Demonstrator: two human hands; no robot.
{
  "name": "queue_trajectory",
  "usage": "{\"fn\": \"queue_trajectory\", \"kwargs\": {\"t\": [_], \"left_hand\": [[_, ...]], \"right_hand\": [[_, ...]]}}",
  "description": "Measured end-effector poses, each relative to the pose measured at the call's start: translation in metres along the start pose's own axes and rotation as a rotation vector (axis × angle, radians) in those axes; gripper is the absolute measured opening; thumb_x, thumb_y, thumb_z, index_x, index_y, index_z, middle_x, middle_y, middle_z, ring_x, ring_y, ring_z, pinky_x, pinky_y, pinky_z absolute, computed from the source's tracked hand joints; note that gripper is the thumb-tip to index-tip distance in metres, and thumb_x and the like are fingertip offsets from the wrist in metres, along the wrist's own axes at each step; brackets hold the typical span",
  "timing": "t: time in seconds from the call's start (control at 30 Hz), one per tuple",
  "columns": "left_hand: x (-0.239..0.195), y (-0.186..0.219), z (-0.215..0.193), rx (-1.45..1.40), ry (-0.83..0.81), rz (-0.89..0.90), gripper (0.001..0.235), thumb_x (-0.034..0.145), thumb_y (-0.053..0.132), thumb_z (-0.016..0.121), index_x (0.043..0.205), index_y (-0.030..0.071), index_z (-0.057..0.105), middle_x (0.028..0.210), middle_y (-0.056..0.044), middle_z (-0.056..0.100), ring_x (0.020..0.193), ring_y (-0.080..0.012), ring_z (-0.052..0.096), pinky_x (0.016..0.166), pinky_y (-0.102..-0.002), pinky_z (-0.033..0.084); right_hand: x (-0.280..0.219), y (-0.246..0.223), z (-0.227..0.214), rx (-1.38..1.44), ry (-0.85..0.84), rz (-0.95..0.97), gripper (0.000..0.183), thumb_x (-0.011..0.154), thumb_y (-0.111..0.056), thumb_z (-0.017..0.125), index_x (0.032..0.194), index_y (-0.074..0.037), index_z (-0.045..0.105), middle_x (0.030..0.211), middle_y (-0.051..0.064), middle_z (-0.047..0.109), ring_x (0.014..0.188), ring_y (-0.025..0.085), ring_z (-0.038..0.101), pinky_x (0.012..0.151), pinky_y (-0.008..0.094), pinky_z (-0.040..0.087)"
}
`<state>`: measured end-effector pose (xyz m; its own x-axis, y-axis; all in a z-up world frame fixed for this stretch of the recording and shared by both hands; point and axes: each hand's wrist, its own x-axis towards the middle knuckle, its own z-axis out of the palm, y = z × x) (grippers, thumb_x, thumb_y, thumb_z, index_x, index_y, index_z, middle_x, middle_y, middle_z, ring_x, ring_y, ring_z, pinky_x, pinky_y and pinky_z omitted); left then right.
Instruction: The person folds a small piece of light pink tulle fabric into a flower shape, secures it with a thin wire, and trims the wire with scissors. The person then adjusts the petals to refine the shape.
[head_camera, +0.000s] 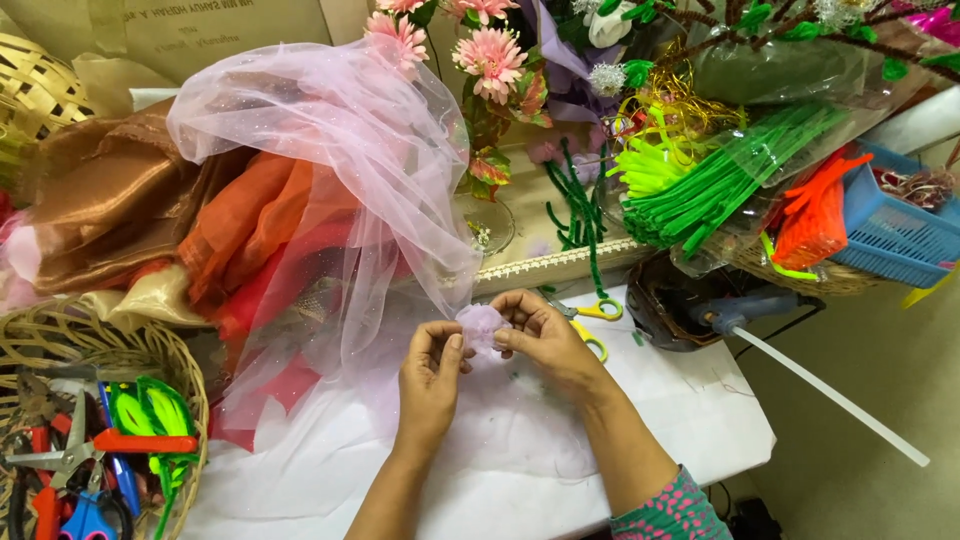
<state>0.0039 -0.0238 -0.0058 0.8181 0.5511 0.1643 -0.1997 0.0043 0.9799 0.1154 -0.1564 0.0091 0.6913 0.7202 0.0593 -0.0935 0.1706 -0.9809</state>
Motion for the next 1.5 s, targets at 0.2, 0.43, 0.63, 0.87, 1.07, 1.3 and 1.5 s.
{"fn": "queue_trajectory", "kwargs": {"t": [0.2, 0.43, 0.63, 0.87, 1.07, 1.3, 1.5], "left_hand": [[-0.003, 0.003, 0.002, -0.029, -0.042, 0.001, 0.015, 0.088, 0.015, 0.064, 0.100, 0.008, 0.058, 0.081, -0.003, 0.063, 0.070, -0.0114, 0.058, 0.065, -0.025, 0.051], [-0.002, 0.008, 0.002, 0.004, -0.090, 0.054, 0.014, 0.084, 0.006, 0.065, 0.097, 0.007, 0.061, 0.083, -0.002, 0.064, 0.071, -0.0093, 0.058, 0.065, -0.022, 0.049], [-0.003, 0.014, 0.003, 0.037, -0.038, 0.029, 0.021, 0.083, 0.006, 0.064, 0.104, 0.008, 0.060, 0.092, -0.004, 0.064, 0.077, -0.0110, 0.058, 0.069, -0.023, 0.048], [-0.002, 0.008, 0.010, -0.013, -0.075, -0.066, 0.030, 0.084, 0.026, 0.065, 0.107, 0.008, 0.057, 0.092, -0.005, 0.063, 0.080, -0.0124, 0.060, 0.066, -0.026, 0.054], [0.007, 0.032, 0.023, 0.173, -0.143, -0.054, 0.016, 0.086, 0.027, 0.064, 0.086, 0.011, 0.062, 0.075, 0.001, 0.064, 0.067, -0.0096, 0.056, 0.064, -0.025, 0.044], [0.024, 0.037, 0.026, 0.174, -0.255, 0.022, 0.010, 0.088, 0.015, 0.060, 0.079, 0.011, 0.060, 0.069, 0.003, 0.054, 0.064, -0.0086, 0.047, 0.060, -0.024, 0.038], [0.041, 0.044, 0.025, 0.363, -0.335, 0.070, 0.015, 0.088, 0.022, 0.061, 0.076, 0.014, 0.057, 0.064, 0.005, 0.048, 0.060, -0.0091, 0.042, 0.056, -0.026, 0.034]], "right_hand": [[-0.006, -0.007, 0.005, 0.010, -0.076, -0.010, 0.028, 0.083, -0.014, 0.068, 0.108, -0.008, 0.056, 0.098, 0.002, 0.056, 0.084, 0.011, 0.054, 0.069, 0.025, 0.048], [-0.008, -0.016, 0.011, -0.054, -0.067, -0.007, 0.012, 0.085, -0.007, 0.063, 0.097, -0.007, 0.058, 0.088, 0.001, 0.057, 0.082, 0.009, 0.054, 0.076, 0.023, 0.045], [-0.004, -0.005, 0.007, -0.074, -0.043, -0.071, 0.005, 0.087, -0.009, 0.062, 0.091, -0.008, 0.059, 0.082, 0.000, 0.057, 0.075, 0.010, 0.054, 0.071, 0.023, 0.045], [0.001, 0.008, 0.001, 0.075, 0.072, -0.173, 0.017, 0.086, -0.018, 0.069, 0.088, -0.008, 0.055, 0.079, 0.002, 0.056, 0.071, 0.011, 0.054, 0.068, 0.024, 0.045], [0.002, 0.008, -0.004, 0.114, 0.089, -0.213, 0.018, 0.085, -0.019, 0.071, 0.088, -0.008, 0.057, 0.079, 0.002, 0.056, 0.070, 0.011, 0.051, 0.067, 0.025, 0.045], [0.002, 0.007, -0.010, 0.241, 0.149, -0.185, 0.013, 0.087, -0.012, 0.066, 0.092, -0.008, 0.055, 0.076, 0.005, 0.060, 0.066, 0.012, 0.056, 0.063, 0.025, 0.044], [0.000, 0.008, -0.013, 0.324, 0.108, -0.216, 0.041, 0.084, -0.021, 0.070, 0.118, -0.009, 0.051, 0.099, 0.004, 0.059, 0.083, 0.010, 0.056, 0.072, 0.025, 0.046]]}}
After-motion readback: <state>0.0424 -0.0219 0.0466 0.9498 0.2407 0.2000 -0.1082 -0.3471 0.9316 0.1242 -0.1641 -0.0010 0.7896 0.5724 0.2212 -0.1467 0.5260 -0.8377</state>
